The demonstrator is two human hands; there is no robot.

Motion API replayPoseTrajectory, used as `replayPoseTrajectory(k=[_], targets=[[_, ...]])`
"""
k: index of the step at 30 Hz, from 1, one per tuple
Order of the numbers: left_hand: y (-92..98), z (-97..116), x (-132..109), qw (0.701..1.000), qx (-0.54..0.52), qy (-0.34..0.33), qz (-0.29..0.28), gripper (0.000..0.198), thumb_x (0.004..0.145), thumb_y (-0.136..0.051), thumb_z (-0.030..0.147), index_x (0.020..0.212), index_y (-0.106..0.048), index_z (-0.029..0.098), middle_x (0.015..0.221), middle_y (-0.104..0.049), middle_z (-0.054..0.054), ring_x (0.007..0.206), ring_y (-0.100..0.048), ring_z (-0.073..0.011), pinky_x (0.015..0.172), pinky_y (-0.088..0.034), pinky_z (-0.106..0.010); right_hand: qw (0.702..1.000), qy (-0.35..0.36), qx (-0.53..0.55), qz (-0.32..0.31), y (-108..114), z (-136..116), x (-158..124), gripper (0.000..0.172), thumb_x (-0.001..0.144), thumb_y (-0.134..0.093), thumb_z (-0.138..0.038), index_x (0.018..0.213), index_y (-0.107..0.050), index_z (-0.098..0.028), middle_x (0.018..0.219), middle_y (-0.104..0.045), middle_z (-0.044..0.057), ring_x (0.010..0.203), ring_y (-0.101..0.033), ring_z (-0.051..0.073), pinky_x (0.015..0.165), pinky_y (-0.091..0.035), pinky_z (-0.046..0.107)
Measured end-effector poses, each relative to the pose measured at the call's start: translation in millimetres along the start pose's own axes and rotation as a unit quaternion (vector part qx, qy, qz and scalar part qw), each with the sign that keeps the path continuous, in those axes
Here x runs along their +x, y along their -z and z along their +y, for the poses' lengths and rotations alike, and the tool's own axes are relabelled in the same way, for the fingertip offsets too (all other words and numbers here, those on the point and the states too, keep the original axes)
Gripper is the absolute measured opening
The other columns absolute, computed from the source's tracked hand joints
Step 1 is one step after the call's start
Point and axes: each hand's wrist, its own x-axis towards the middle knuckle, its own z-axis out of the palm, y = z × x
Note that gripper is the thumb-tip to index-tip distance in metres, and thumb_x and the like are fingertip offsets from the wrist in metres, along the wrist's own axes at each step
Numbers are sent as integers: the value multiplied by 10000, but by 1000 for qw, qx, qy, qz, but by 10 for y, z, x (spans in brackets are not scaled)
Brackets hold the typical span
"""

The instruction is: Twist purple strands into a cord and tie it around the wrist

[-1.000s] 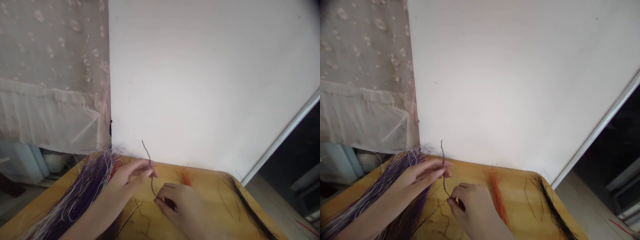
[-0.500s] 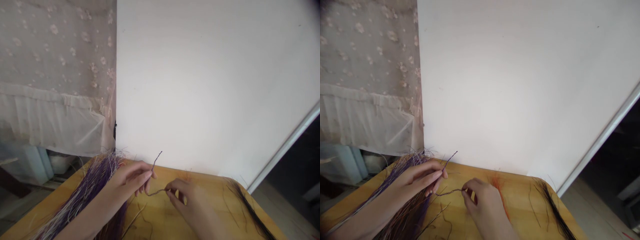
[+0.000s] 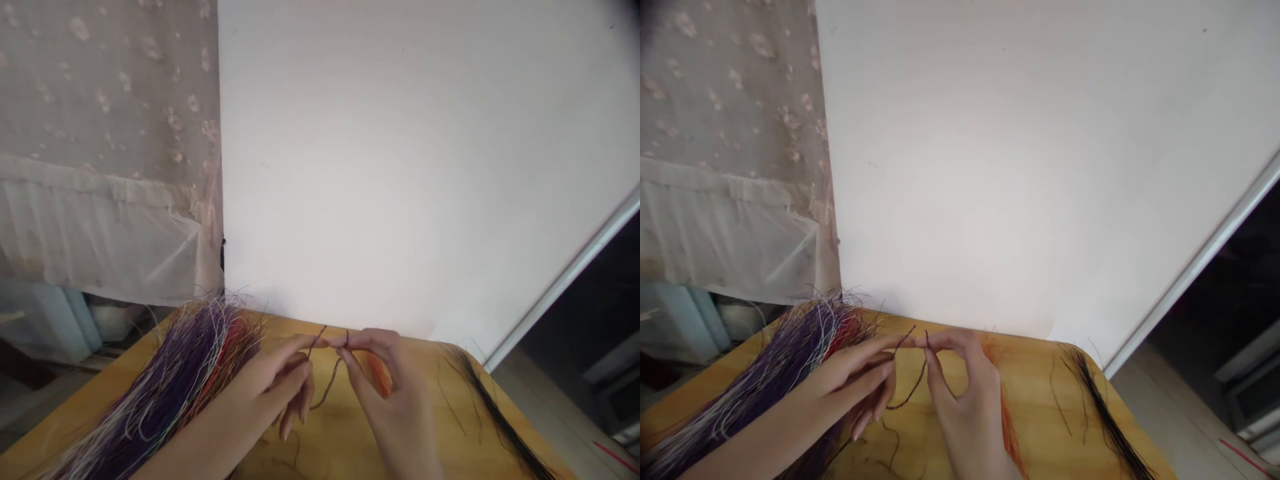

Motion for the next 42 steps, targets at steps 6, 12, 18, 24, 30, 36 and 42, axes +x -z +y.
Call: replayPoseTrajectory(k=[6,12,18,24,30,36,42], targets=[[30,-1,-18,984,142,-25,103,354,969,-353,405,1164,-539,177,731,-521,23,470,-436,-75,474,-357,-217,989,120,-74,-39,36,6,31,248,879,-547,-48,1005,-644,-239,913,-728,14,832,-684,154,743,-559,266],[59,7,-6,959,252,-46,119,348,961,-342,388,1050,-605,180,591,-488,49,461,-450,-97,538,-383,-234,972,138,-177,-69,-1,9,17,200,928,-496,-109,955,-659,-222,854,-674,26,718,-628,159,609,-503,274],[57,-37,40,970,235,-12,66,431,952,-337,393,1302,-493,197,694,-644,24,378,-532,-94,437,-404,-198,987,-1,-143,-79,-20,-10,35,153,926,-580,-220,780,-536,-228,721,-598,-36,663,-568,134,610,-462,245],[53,-25,30,937,344,0,55,369,954,-358,330,745,-627,189,484,-556,45,358,-485,-99,486,-395,-190,937,220,-222,-154,-26,37,38,227,978,-433,-141,799,-566,-181,742,-561,24,691,-508,159,613,-448,272],[12,-80,43,903,429,13,13,323,924,-357,243,845,-665,190,588,-656,-10,471,-575,-158,540,-370,-230,895,322,-245,-190,-37,93,50,336,955,-363,-34,755,-617,-128,693,-556,50,660,-472,165,605,-451,301],[-30,-44,72,900,432,30,48,243,864,-464,282,695,-613,191,557,-632,-28,527,-590,-197,567,-353,-253,895,314,-230,-219,-25,92,65,322,946,-343,-17,832,-632,-103,706,-566,57,680,-492,175,659,-474,317],[-1,-130,91,967,251,44,26,256,893,-405,293,765,-589,170,543,-608,7,357,-489,-105,420,-338,-194,946,208,-161,-191,-14,155,46,243,927,-422,-36,936,-629,-162,831,-609,58,754,-550,176,650,-474,286]])
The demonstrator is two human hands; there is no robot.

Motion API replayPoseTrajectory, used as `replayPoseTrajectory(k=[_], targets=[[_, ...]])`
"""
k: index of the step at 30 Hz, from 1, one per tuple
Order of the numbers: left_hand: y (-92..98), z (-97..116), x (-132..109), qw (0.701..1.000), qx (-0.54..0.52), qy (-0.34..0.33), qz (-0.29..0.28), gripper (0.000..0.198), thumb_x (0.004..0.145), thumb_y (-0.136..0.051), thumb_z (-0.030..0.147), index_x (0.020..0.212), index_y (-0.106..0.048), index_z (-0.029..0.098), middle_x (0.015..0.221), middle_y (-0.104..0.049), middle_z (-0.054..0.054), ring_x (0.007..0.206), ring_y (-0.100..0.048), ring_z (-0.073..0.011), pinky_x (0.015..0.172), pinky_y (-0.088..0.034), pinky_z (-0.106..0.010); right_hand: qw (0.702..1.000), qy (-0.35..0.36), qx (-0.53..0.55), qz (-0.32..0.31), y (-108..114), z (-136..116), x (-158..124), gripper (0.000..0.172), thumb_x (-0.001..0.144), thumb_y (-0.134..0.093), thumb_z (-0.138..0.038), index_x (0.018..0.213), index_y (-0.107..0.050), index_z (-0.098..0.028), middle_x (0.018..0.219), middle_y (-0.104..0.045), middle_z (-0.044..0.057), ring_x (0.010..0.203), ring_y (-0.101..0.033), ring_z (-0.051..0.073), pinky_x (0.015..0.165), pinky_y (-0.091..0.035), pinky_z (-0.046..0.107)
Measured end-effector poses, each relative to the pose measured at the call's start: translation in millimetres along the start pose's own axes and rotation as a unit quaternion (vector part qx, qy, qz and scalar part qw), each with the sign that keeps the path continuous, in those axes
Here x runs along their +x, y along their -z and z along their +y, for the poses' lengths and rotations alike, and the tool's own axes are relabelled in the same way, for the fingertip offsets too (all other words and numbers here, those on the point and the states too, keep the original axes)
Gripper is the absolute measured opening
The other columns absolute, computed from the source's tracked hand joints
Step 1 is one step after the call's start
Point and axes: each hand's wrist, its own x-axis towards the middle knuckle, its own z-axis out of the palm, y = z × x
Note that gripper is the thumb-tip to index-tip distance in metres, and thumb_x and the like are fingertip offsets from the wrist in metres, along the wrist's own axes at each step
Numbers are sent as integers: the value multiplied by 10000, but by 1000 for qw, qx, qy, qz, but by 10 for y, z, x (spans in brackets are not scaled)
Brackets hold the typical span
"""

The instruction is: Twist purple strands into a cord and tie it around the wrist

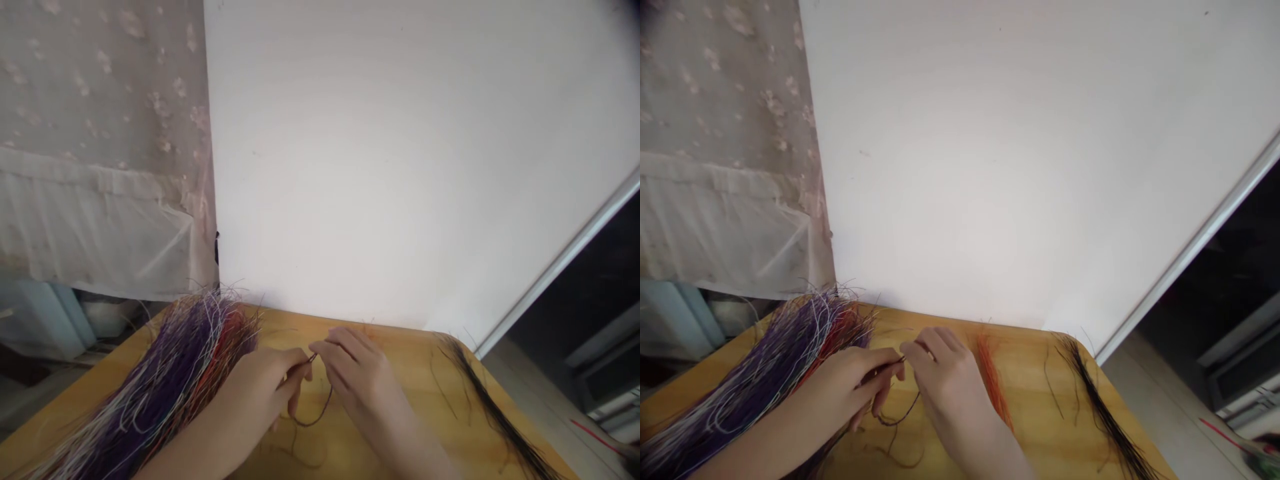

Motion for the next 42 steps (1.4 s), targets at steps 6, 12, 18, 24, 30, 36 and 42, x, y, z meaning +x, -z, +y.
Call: replayPoseTrajectory(k=[6,12,18,24,30,36,42], targets=[[-33,-51,92,973,-228,-7,43,416,906,-412,518,943,-573,137,743,-650,-38,508,-608,-118,399,-404,-179,980,-157,95,78,26,-12,20,273,903,-540,-131,1150,-574,-243,982,-626,37,886,-603,170,788,-504,314],[-98,-130,89,790,-563,59,236,410,638,-839,390,906,-687,119,908,-741,-84,745,-706,-169,633,-564,-206,926,-274,252,54,-32,-92,29,275,908,-543,-241,1183,-544,-262,931,-648,3,883,-630,143,858,-499,287],[-149,-95,73,776,-588,60,221,442,553,-888,393,865,-732,121,972,-742,-118,901,-701,-239,756,-585,-277,940,-250,230,8,-128,-194,38,338,857,-529,-149,1167,-573,-276,963,-651,-4,823,-622,146,783,-499,279],[-172,-110,79,830,-535,15,155,302,727,-780,456,885,-759,200,947,-705,-45,834,-641,-129,688,-532,-181,930,-298,212,39,-113,-68,32,305,877,-520,-181,1162,-555,-281,1020,-606,12,871,-599,167,801,-462,316],[-146,-85,127,850,-524,-13,47,338,701,-800,456,834,-758,148,702,-622,-24,613,-585,-96,558,-483,-182,853,-348,381,80,-12,96,58,174,875,-604,-313,1004,-644,-204,848,-608,27,703,-552,150,705,-443,316],[-83,-29,89,861,-507,-34,19,314,736,-781,421,874,-728,144,570,-589,5,519,-566,-89,525,-468,-188,779,-355,506,109,233,113,75,233,923,-557,-390,878,-654,-182,644,-394,-57,516,-331,60,586,-433,245],[-93,-11,54,890,-454,-51,9,356,779,-734,417,980,-670,130,590,-608,1,481,-546,-84,489,-449,-185,705,-364,594,132,324,122,64,164,899,-613,-339,878,-668,-186,652,-395,-55,507,-327,48,511,-397,196]])
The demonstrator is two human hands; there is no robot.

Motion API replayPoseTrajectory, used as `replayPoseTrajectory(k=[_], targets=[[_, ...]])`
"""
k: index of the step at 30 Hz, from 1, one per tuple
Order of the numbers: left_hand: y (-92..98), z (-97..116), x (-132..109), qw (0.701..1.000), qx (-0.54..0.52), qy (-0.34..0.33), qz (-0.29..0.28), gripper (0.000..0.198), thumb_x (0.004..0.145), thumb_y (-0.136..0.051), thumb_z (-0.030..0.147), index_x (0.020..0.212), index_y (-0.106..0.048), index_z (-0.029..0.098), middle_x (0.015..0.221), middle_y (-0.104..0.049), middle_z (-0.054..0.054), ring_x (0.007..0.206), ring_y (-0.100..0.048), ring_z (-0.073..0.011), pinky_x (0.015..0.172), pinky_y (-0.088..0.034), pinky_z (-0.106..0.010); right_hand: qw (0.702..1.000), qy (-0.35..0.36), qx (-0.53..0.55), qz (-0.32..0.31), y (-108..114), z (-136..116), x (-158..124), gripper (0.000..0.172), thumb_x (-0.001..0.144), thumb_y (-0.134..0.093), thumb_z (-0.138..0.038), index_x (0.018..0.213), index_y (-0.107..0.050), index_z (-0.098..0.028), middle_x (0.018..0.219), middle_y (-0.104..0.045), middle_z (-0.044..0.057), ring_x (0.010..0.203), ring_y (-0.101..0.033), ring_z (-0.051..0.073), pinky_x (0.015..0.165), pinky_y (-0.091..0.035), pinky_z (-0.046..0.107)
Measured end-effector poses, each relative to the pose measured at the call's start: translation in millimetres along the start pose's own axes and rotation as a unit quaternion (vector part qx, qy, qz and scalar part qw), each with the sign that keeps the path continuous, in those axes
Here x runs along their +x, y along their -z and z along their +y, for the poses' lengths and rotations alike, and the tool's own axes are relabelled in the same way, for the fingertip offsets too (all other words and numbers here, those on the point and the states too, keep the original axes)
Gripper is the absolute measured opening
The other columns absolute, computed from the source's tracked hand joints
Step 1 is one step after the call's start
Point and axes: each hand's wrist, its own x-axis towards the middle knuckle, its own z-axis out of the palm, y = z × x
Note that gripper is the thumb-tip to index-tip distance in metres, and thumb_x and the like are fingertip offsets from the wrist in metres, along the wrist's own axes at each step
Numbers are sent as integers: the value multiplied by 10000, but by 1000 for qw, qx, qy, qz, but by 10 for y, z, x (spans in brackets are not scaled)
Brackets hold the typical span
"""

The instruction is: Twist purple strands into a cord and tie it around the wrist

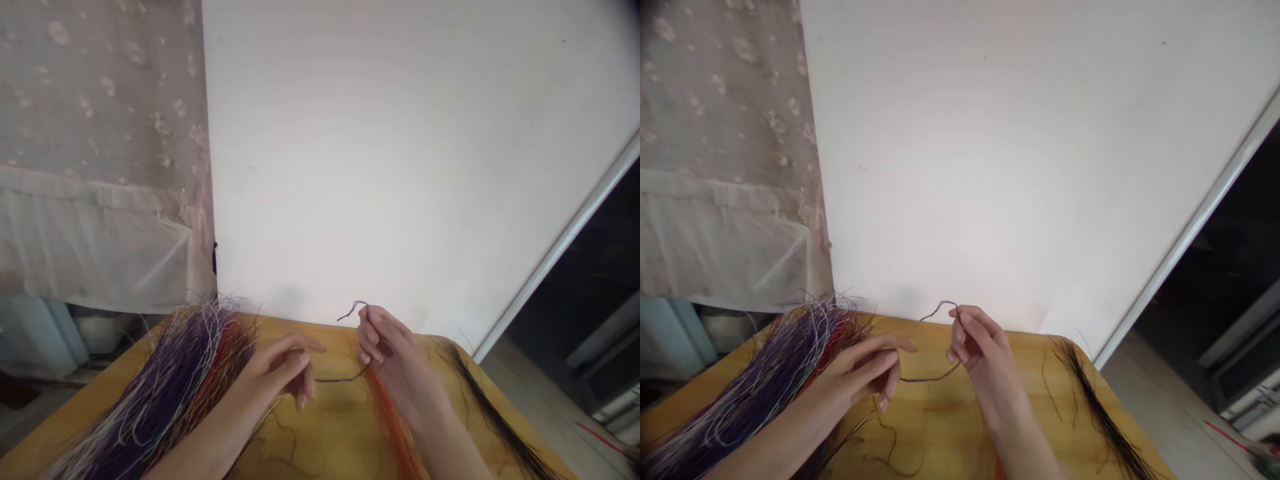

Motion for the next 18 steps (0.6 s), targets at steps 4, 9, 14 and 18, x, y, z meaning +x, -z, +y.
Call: replayPoseTrajectory(k=[4,9,14,18], targets=[[3,14,-57,987,159,-15,-5,404,847,-630,462,1157,-567,211,914,-611,-18,461,-493,-39,442,-416,-181,999,-25,-34,-34,-25,65,1,145,863,-663,-316,901,-687,-178,619,-457,-45,494,-381,59,517,-425,221],[56,163,-130,957,290,-3,-21,343,904,-527,511,1107,-554,235,880,-565,5,550,-515,-68,523,-426,-200,990,-36,-120,-63,-64,119,-6,167,875,-635,-335,935,-672,-184,605,-483,-47,495,-416,69,524,-459,235],[66,356,-157,932,362,-20,-4,303,898,-509,481,922,-617,200,675,-544,23,544,-482,-103,496,-341,-202,972,-26,-219,-85,-63,97,2,227,859,-622,-400,858,-663,-177,580,-401,-67,459,-365,66,460,-399,225],[106,486,-183,848,520,-67,79,271,901,-504,445,858,-660,228,722,-639,6,655,-559,-156,591,-354,-237,941,-2,-330,-70,-72,-31,-51,230,888,-585,-389,801,-640,-183,617,-447,-47,499,-400,76,498,-324,239]])
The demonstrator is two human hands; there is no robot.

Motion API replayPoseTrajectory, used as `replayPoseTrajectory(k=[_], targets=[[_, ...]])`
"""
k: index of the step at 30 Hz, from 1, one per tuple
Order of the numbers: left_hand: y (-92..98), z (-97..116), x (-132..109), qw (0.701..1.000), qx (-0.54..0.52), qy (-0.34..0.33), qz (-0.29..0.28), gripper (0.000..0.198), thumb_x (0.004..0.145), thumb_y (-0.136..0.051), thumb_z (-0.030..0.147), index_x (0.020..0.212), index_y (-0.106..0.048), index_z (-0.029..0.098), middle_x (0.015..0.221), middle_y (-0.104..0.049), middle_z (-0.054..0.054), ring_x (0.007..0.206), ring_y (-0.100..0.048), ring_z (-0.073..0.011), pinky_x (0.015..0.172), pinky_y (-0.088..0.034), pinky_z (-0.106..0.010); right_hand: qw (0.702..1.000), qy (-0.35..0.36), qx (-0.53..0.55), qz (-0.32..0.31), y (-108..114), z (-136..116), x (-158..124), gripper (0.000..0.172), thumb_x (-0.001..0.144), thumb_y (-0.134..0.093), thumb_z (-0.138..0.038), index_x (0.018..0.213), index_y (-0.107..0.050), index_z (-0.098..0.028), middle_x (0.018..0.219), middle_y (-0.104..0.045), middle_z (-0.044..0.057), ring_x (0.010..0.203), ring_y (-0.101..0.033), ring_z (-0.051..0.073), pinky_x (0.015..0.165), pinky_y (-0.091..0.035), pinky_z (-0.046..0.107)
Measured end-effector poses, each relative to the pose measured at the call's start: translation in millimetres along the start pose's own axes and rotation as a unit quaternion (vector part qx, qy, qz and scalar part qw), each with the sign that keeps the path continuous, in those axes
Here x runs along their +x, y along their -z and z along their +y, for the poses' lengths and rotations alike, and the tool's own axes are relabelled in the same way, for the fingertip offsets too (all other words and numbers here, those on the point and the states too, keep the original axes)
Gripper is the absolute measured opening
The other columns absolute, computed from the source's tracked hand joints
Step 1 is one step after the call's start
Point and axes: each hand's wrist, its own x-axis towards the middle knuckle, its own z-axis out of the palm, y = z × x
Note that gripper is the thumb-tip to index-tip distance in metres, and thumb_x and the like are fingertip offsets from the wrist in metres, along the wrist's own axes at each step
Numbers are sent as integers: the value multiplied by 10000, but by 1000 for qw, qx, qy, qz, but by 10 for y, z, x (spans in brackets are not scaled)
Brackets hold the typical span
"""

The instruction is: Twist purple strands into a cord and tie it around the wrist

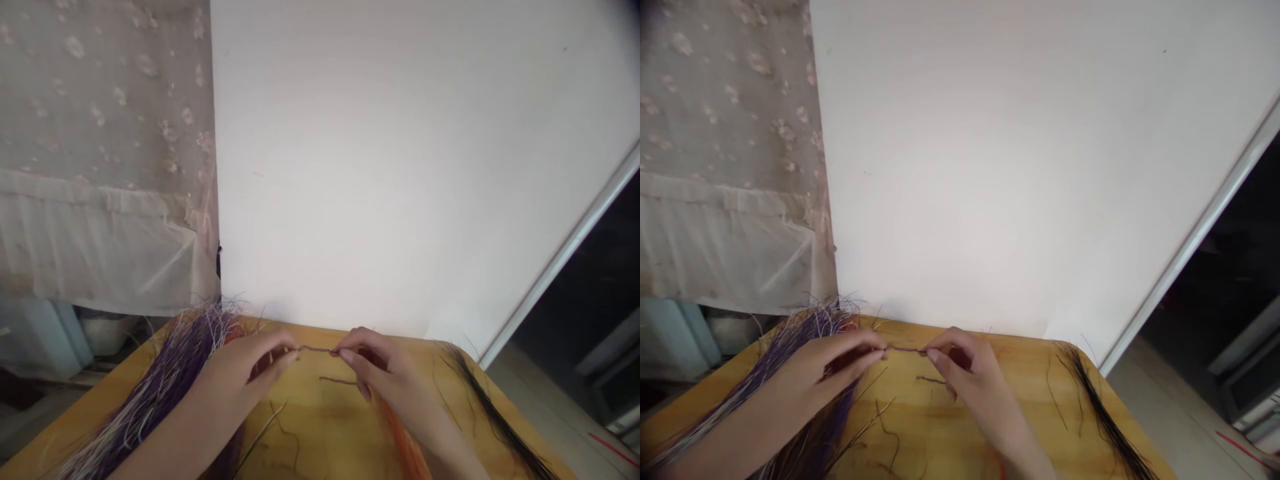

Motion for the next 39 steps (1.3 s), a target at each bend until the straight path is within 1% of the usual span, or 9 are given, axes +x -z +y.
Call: replayPoseTrajectory(k=[3,8,11,14,16,22,29,34,39], targets=[[98,2,-36,996,53,-19,65,253,913,-494,446,872,-659,257,809,-679,17,751,-605,-179,668,-383,-243,1000,9,-28,0,83,-86,-58,260,880,-593,-406,731,-593,-193,617,-439,-41,535,-381,95,507,-311,248],[150,49,-148,999,31,-22,8,356,939,-433,501,778,-598,230,669,-612,21,638,-570,-155,553,-366,-228,996,38,-65,38,256,-124,-97,291,862,-620,-415,671,-568,-202,610,-431,-35,566,-391,112,547,-327,269],[99,53,-157,995,85,-46,35,353,971,-383,470,826,-596,229,662,-592,20,612,-563,-152,561,-403,-240,988,50,-78,125,331,-99,-92,272,852,-633,-426,686,-589,-215,572,-414,-42,548,-388,117,535,-315,275],[23,27,-102,955,224,-155,116,236,958,-416,276,1088,-609,234,1037,-651,-57,936,-622,-232,808,-494,-370,962,69,-109,241,326,-87,-98,242,839,-647,-419,702,-596,-227,572,-416,-39,542,-370,122,519,-305,277],[-38,1,-56,906,316,-231,162,353,902,-426,127,1199,-581,238,1336,-523,-112,1198,-518,-298,969,-435,-512,954,80,-130,258,270,-100,-113,225,836,-650,-394,695,-596,-228,589,-444,-28,550,-374,128,513,-310,277],[-226,-7,-33,838,412,-333,131,482,828,-419,13,1239,-561,221,1493,-381,-143,1362,-376,-319,1024,-412,-562,966,134,-130,179,-6,-140,-146,172,868,-607,-308,719,-638,-227,640,-512,-1,579,-456,140,503,-379,259],[-340,21,-82,852,382,-340,116,549,814,-415,-4,1308,-515,213,1532,-325,-129,1407,-307,-293,1067,-372,-532,984,156,-72,57,-195,-87,-163,104,848,-634,-235,753,-669,-216,643,-553,-10,576,-518,122,516,-437,231],[-338,-69,-60,834,422,-317,160,647,821,-457,24,1450,-323,87,1520,-303,-224,1441,-202,-336,1120,-245,-544,983,158,-80,-49,-247,-84,-209,89,833,-641,-160,855,-701,-221,702,-586,-10,639,-546,121,598,-468,232],[-290,-54,-61,818,455,-316,154,657,838,-464,74,1466,-275,36,1505,-315,-252,1421,-244,-363,1096,-282,-542,976,164,-107,-100,-235,-65,-205,125,902,-578,-206,910,-702,-223,755,-590,3,688,-560,131,637,-469,245]])
